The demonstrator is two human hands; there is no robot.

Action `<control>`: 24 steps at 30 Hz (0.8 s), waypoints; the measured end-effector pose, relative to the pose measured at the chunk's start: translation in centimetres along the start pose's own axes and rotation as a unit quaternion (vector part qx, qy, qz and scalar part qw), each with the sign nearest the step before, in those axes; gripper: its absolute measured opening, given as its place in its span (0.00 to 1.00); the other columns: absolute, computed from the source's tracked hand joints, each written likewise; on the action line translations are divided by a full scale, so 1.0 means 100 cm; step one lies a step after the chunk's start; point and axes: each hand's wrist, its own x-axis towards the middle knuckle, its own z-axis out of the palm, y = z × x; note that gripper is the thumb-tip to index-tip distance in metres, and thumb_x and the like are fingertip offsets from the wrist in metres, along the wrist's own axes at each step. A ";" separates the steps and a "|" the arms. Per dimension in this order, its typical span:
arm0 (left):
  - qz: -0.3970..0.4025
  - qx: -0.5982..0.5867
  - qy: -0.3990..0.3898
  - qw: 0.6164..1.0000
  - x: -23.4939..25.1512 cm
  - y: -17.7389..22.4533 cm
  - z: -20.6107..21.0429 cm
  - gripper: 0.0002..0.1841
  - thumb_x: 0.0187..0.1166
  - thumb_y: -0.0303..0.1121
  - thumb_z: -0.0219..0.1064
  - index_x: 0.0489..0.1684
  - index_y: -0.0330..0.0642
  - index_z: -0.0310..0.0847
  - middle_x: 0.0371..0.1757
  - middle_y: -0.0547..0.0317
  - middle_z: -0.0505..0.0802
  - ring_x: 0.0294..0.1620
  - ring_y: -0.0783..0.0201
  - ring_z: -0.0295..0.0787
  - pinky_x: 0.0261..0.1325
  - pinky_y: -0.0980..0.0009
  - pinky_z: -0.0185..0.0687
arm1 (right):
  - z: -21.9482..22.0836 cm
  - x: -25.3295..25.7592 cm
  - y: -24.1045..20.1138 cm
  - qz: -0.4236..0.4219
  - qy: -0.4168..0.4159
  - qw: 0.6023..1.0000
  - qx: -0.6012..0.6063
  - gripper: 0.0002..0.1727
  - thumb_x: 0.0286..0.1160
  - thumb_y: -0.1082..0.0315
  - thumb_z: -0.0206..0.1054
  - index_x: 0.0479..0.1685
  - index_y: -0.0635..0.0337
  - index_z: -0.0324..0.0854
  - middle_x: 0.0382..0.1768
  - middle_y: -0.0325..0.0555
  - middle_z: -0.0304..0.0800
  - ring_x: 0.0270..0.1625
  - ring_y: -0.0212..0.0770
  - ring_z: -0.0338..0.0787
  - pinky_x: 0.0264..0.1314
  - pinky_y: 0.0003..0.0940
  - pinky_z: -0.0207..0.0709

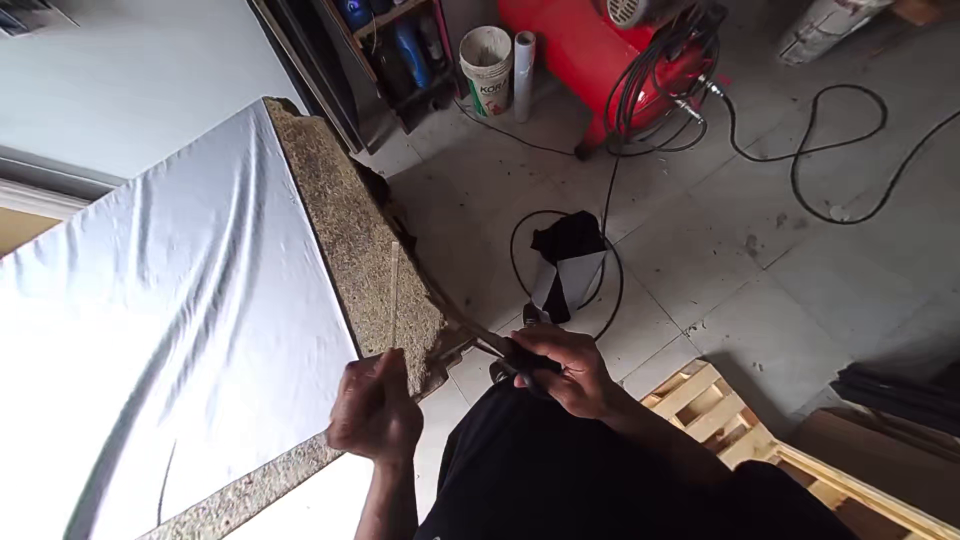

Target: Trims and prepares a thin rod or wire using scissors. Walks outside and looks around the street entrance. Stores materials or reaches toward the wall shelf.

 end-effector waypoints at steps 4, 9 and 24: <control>0.016 0.007 -0.019 1.000 0.045 -0.006 0.048 0.10 0.81 0.27 0.71 0.51 0.52 0.93 0.45 0.75 0.94 0.40 0.78 0.91 0.43 0.80 0.89 | -0.048 0.044 0.015 0.036 -0.030 0.999 0.010 0.32 0.72 0.57 0.78 0.71 0.68 0.79 0.63 0.50 0.85 0.62 0.35 0.87 0.63 0.30 0.86; 0.023 -0.014 -0.040 0.999 0.070 -0.013 0.115 0.08 0.79 0.27 0.72 0.49 0.50 0.93 0.43 0.69 0.94 0.41 0.75 0.91 0.46 0.77 0.90 | -0.088 0.099 0.021 0.002 -0.035 0.999 -0.012 0.26 0.75 0.61 0.76 0.69 0.65 0.83 0.61 0.48 0.90 0.60 0.33 0.90 0.63 0.29 0.88; 0.027 -0.028 0.013 0.999 0.254 -0.166 0.224 0.06 0.79 0.25 0.72 0.47 0.43 0.92 0.41 0.65 0.93 0.40 0.74 0.90 0.46 0.76 0.90 | -0.160 0.281 0.137 0.057 0.021 0.998 -0.034 0.29 0.68 0.59 0.81 0.71 0.51 0.83 0.61 0.37 0.89 0.56 0.32 0.89 0.57 0.27 0.88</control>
